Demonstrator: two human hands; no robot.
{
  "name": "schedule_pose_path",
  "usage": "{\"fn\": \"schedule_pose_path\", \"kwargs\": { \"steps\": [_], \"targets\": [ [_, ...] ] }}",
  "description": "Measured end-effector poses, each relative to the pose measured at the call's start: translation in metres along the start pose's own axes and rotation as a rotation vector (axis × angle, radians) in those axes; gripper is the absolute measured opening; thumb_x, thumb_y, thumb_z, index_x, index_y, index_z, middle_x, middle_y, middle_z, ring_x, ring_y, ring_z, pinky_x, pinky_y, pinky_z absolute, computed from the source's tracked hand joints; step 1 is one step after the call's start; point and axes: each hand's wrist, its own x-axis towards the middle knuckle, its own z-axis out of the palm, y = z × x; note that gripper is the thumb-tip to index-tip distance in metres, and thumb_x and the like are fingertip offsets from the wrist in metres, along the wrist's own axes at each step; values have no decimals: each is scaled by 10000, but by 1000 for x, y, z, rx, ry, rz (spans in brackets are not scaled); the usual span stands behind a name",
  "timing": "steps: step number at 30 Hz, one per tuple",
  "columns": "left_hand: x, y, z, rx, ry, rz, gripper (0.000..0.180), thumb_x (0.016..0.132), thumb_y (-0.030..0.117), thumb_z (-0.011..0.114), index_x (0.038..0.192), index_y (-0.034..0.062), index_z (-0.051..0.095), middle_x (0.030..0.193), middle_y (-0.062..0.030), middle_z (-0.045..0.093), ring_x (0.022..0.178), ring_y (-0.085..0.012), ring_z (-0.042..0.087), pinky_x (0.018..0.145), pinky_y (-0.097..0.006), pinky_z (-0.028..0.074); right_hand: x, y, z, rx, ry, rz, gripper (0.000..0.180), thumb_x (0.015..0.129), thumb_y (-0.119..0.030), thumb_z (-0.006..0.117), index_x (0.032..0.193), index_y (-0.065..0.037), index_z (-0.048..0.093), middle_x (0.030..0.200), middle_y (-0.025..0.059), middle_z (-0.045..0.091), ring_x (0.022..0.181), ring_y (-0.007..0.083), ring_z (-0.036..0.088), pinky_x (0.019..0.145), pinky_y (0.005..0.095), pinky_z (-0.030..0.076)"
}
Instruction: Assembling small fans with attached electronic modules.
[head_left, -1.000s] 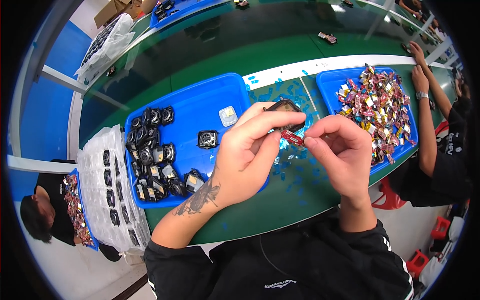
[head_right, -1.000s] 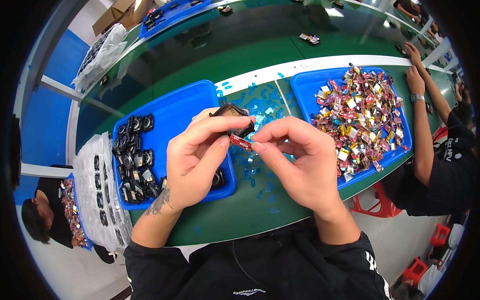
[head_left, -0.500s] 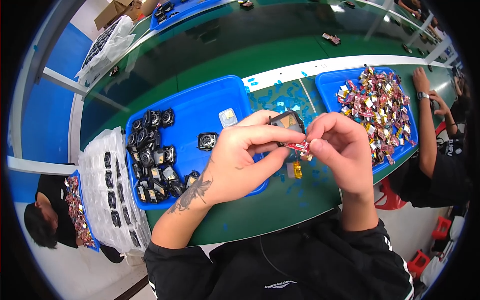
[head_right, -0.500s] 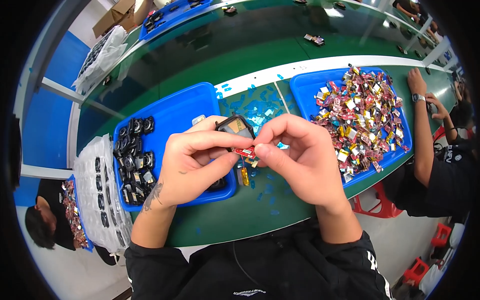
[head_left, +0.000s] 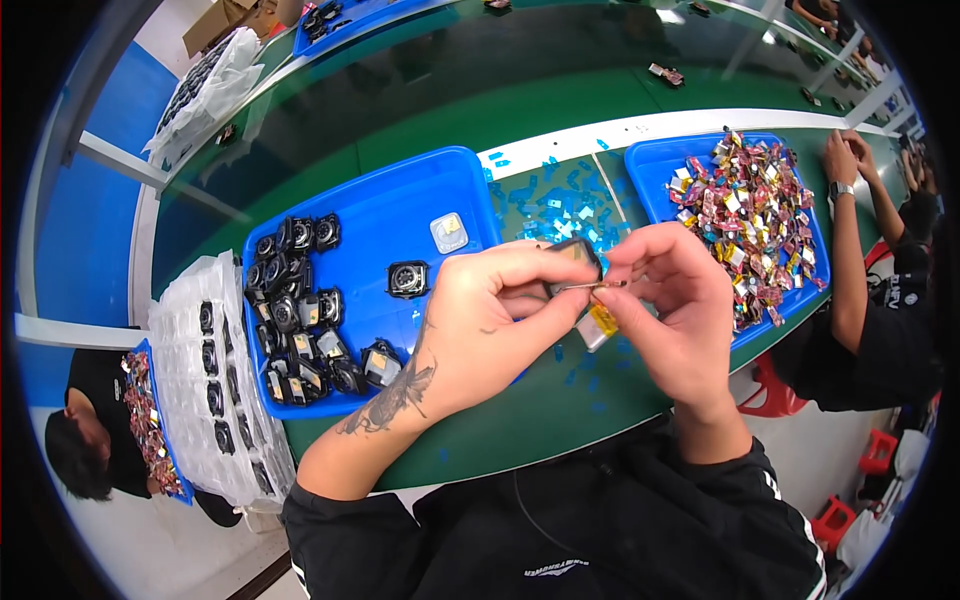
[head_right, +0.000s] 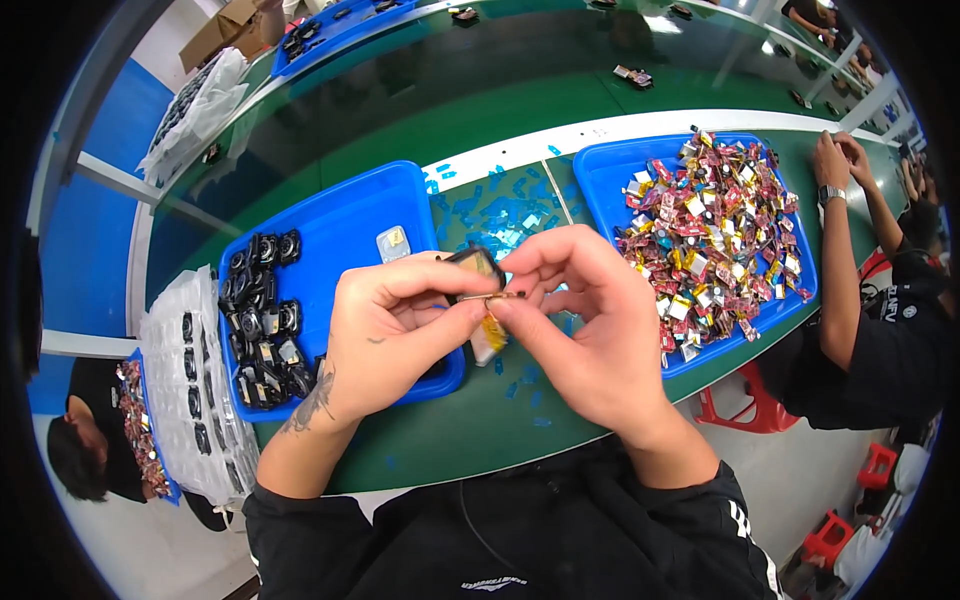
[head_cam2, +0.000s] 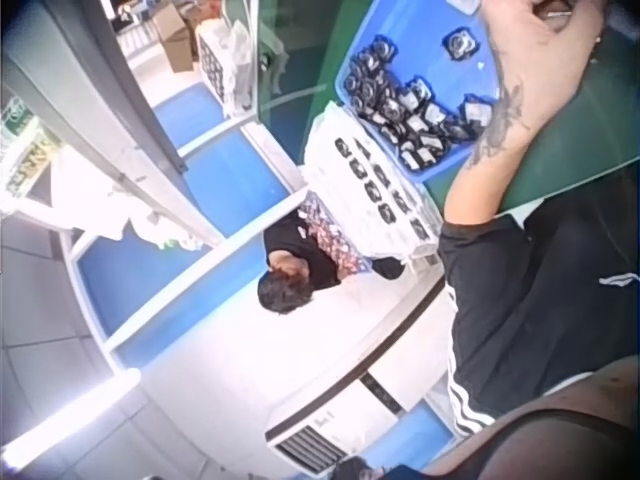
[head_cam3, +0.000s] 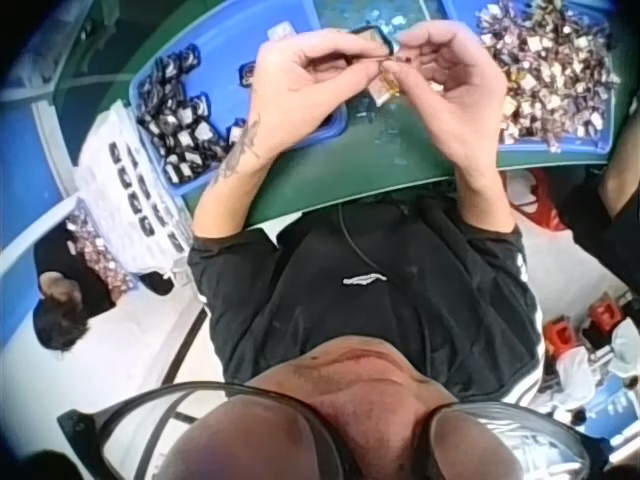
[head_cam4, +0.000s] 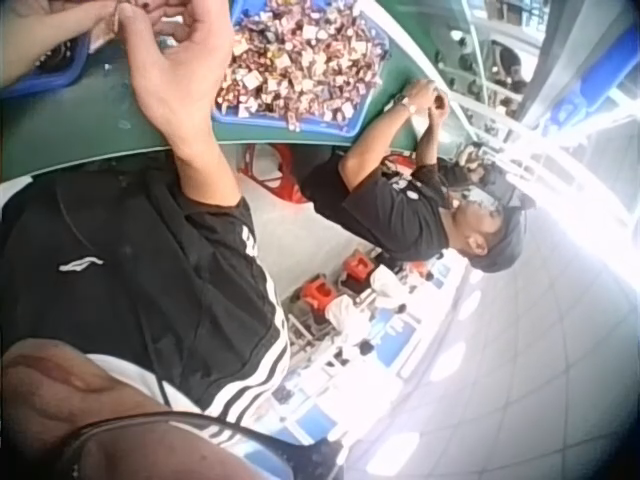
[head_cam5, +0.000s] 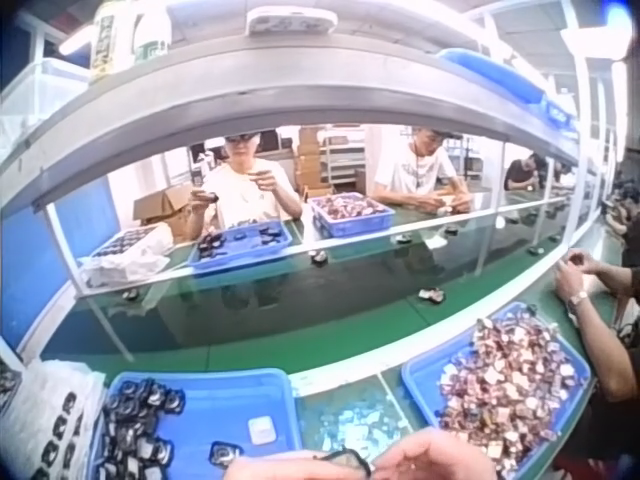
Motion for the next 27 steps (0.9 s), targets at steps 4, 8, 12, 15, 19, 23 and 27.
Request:
{"fn": "schedule_pose_path", "kwargs": {
  "steps": [4,8,12,15,19,23,27],
  "targets": [
    [1,-5,11,-147,86,94,333,870,-107,598,1203,-86,605,1169,-149,640,1057,-182,644,900,-285,543,2,9,2,-65,123,-165,282,798,65,720,1024,4,563,854,27,603,747,53,591,660,185,488],
    [1,-12,9,-116,79,158,392,868,-125,587,1256,-70,580,1218,-151,624,1097,-190,629,939,-302,528,5,12,-4,-156,92,-193,292,781,79,728,986,-13,542,847,29,615,726,43,580,626,175,461],
    [1,-12,9,-99,93,198,396,880,-102,579,1262,-4,605,1215,-104,632,1076,-156,631,906,-278,542,7,3,-7,-168,32,-115,326,767,89,732,992,-23,525,841,34,624,722,39,585,589,164,434],
    [2,-13,11,-113,117,224,396,874,-109,576,1254,-2,610,1214,-114,634,1077,-167,636,909,-290,543,8,-1,-8,-175,21,-105,348,760,94,732,1007,-24,517,834,29,626,731,38,598,559,161,410],
    [2,-13,9,-38,113,236,393,862,-115,590,1243,-21,607,1213,-125,630,1086,-180,633,908,-301,544,12,-3,-8,-283,41,-112,359,753,96,734,1009,-23,513,834,26,619,737,44,609,545,164,397],
    [1,-12,12,-34,109,238,384,855,-115,607,1231,-38,608,1206,-130,630,1073,-178,631,910,-300,541,14,7,-13,-376,55,-163,356,756,93,723,1014,-34,514,854,14,595,761,47,602,539,174,400],
    [0,-15,16,-22,124,241,365,863,-108,597,1221,-42,613,1186,-126,641,1066,-175,635,900,-296,542,9,9,-6,-296,64,-95,329,775,78,697,1022,-48,520,901,10,583,806,51,593,602,178,461]
  ]
}}
